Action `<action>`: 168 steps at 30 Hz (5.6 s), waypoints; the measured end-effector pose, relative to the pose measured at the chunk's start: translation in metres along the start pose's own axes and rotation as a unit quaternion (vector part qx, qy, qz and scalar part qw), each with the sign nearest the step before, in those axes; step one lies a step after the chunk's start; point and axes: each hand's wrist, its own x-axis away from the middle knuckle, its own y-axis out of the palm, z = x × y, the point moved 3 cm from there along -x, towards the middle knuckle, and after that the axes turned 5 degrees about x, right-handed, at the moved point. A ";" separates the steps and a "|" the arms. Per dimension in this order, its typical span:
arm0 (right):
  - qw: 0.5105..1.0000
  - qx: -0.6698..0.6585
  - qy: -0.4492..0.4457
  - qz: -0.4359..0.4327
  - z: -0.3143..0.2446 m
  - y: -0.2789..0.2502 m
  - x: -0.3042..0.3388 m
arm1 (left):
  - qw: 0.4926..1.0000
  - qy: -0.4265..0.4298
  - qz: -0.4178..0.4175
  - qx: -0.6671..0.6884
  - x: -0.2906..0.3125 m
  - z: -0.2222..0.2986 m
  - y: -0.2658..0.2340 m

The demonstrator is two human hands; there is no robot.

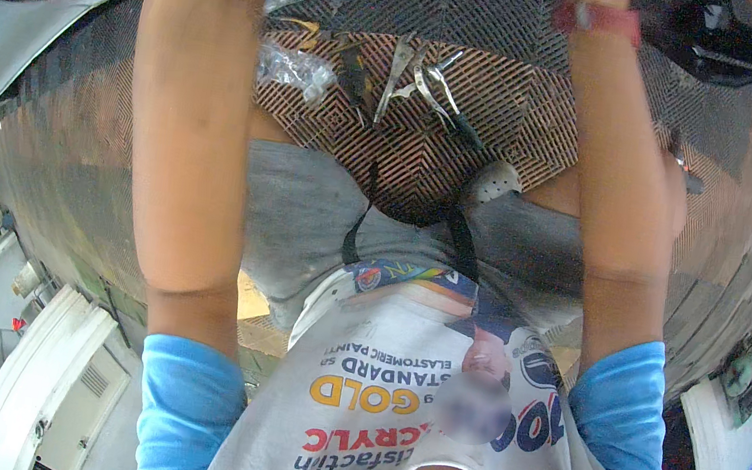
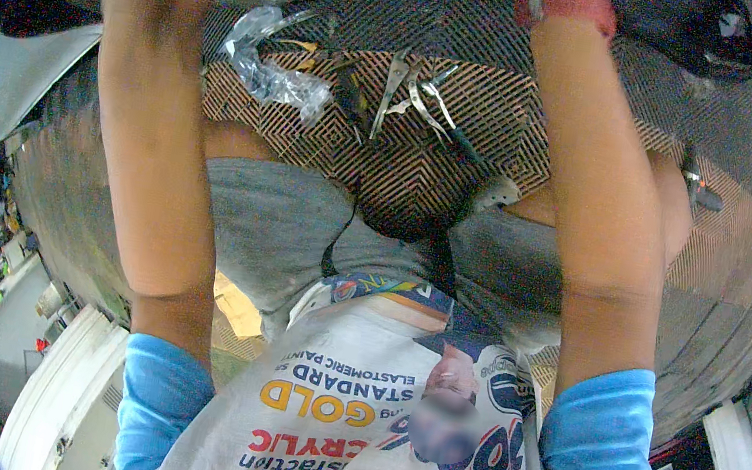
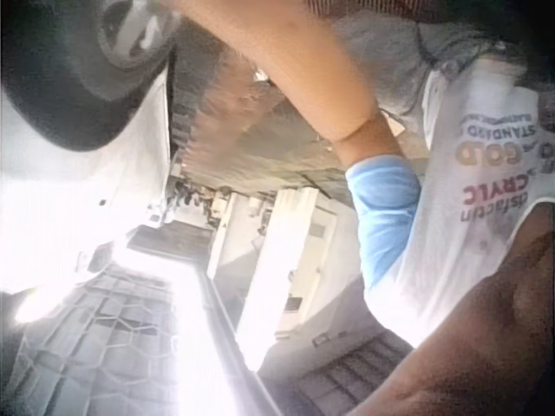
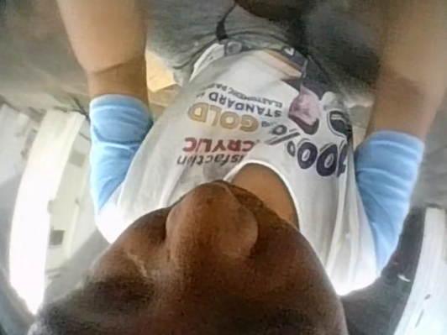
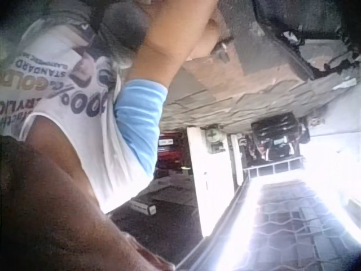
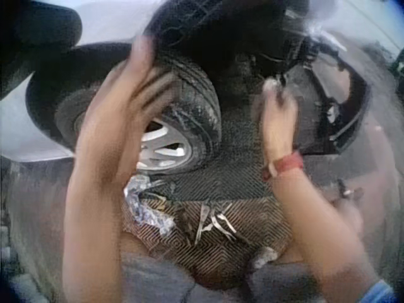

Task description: The person installs a black plastic wheel arch liner on the front left side of a white car. They unpack the part, position it into the wheel well, and secure it using a hammer and a power drill to fasten clips and screws.

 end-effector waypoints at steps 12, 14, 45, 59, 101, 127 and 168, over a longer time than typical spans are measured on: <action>0.703 0.375 -0.030 -0.603 0.139 0.091 0.267 | 0.578 -0.031 0.483 -0.657 0.332 0.084 -0.043; 0.710 0.345 -0.040 -0.613 0.145 0.098 0.314 | 0.556 -0.028 0.475 -0.682 0.340 0.092 -0.048; 0.663 0.301 -0.213 -0.652 0.151 0.343 0.464 | 0.540 -0.071 0.546 -0.636 0.471 0.138 -0.052; 0.868 0.022 0.218 -0.446 -0.002 0.109 0.395 | 0.700 -0.147 0.171 -0.677 0.328 0.108 -0.114; 0.930 0.302 0.071 -0.199 0.122 -0.020 0.182 | 0.909 -0.228 0.304 -0.170 0.080 -0.073 0.005; 0.737 0.479 0.260 -0.401 0.240 -0.023 0.259 | 0.887 -0.206 0.361 0.203 0.096 -0.065 -0.008; 0.900 0.208 -0.368 -0.109 -0.145 -0.076 0.100 | 0.980 -0.160 0.066 0.101 0.001 -0.030 0.051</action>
